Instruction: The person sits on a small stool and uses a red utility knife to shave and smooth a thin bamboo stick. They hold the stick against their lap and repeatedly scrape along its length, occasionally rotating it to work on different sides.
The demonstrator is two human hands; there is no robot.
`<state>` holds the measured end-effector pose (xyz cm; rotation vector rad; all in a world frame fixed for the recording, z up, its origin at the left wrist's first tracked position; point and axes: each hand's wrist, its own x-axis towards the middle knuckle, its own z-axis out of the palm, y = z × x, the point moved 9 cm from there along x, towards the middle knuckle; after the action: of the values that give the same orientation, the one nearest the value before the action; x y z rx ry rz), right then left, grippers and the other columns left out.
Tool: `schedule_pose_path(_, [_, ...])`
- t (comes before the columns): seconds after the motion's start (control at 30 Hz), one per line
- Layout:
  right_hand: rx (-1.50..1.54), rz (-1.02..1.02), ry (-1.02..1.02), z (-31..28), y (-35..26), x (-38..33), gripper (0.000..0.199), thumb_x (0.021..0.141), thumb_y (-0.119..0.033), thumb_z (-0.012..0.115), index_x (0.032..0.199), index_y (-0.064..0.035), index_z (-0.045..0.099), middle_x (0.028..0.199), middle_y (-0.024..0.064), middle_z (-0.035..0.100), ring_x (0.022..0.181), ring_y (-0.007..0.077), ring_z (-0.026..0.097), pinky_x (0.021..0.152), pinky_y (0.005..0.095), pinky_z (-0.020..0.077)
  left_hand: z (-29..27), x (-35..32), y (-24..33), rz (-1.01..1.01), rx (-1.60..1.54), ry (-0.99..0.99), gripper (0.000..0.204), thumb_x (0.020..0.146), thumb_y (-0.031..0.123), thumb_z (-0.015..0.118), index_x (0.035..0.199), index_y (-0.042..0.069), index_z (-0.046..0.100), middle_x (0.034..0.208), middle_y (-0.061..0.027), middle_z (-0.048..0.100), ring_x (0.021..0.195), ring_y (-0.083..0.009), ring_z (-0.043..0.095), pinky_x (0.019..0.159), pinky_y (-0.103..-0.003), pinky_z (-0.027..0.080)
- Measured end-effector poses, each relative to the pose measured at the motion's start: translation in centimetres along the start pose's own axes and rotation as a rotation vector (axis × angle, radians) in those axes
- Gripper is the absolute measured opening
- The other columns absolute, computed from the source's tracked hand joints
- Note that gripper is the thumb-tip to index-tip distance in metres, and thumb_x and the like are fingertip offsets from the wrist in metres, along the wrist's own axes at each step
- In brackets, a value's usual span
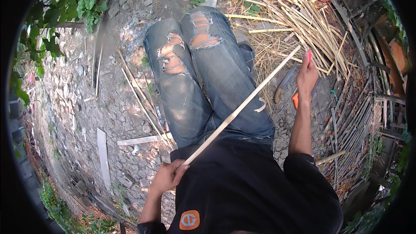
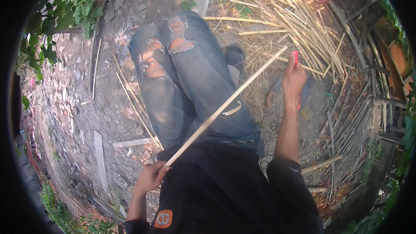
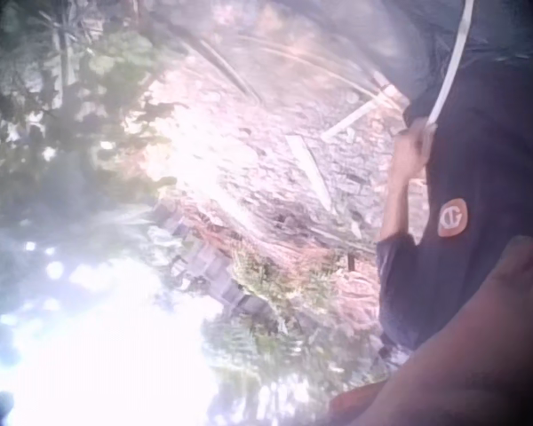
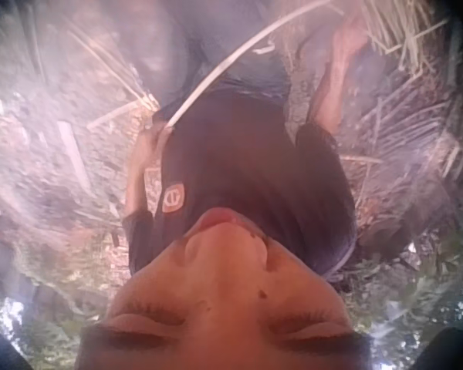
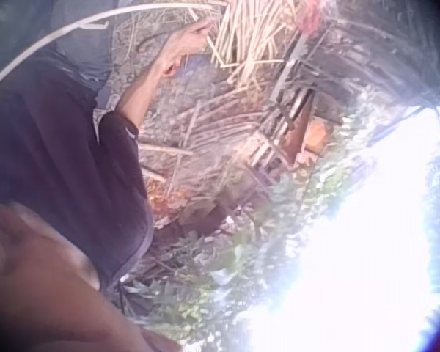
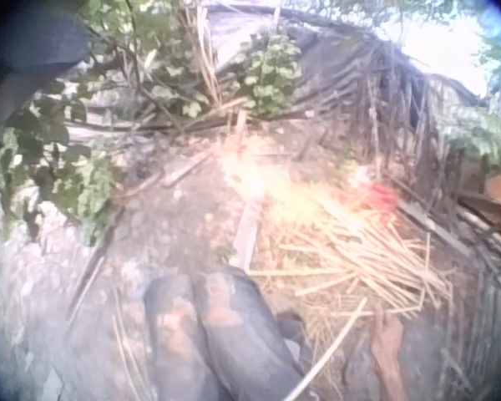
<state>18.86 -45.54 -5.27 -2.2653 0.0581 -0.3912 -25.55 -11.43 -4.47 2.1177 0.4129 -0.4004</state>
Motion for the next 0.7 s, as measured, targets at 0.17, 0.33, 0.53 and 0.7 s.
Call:
schedule_pose_path(0.17, [0.766, 0.081, 0.119, -9.3, -2.0, 5.1, 0.053, 0.107, -0.051, 0.05, 0.079, -0.0055, 0.055, 0.062, -0.0027, 0.038, 0.052, 0.0063, 0.033, 0.048, 0.0259, 0.0243, 1.0, 2.3, 0.7, -0.041, -0.166, 0.003, 0.019, 0.102, 0.019, 0.069, 0.112, 0.004, 0.074, 0.063, -0.0099, 0.062, 0.051, -0.0201, 0.062, 0.053, -0.033, 0.048])
schedule_pose_path(0.33, [0.369, -0.401, -0.169, -4.4, -12.4, -1.3, 0.021, 0.1, -0.022, 0.067, 0.094, -0.0022, 0.061, 0.074, -0.0017, 0.05, 0.068, 0.0088, 0.043, 0.062, 0.0266, 0.0356, -0.3, 9.6, 5.7, 0.14, -0.242, 0.182, 0.019, 0.104, 0.016, 0.064, 0.111, 0.001, 0.073, 0.064, -0.0036, 0.059, 0.055, -0.0099, 0.053, 0.053, -0.028, 0.042])
schedule_pose_path(0.53, [0.215, -0.265, -0.542, 3.1, -12.6, -8.5, 0.03, 0.102, -0.027, 0.065, 0.093, 0.0012, 0.064, 0.063, 0.0127, 0.051, 0.057, 0.0207, 0.049, 0.055, 0.0355, 0.0396, -1.1, 14.5, 8.2, 0.165, -0.262, 0.227, 0.021, 0.104, 0.018, 0.065, 0.115, 0.002, 0.071, 0.063, -0.0084, 0.061, 0.052, -0.013, 0.055, 0.052, -0.032, 0.043])
schedule_pose_path(0.7, [0.162, -0.282, -0.709, 4.8, -12.6, -11.9, 0.037, 0.101, -0.034, 0.068, 0.088, 0.0007, 0.067, 0.061, 0.0203, 0.059, 0.055, 0.0388, 0.061, 0.054, 0.0441, 0.0449, -0.2, 16.8, 9.3, 0.159, -0.312, 0.136, 0.023, 0.105, 0.019, 0.063, 0.119, 0.002, 0.07, 0.061, -0.0041, 0.055, 0.052, -0.0107, 0.047, 0.053, -0.032, 0.04])
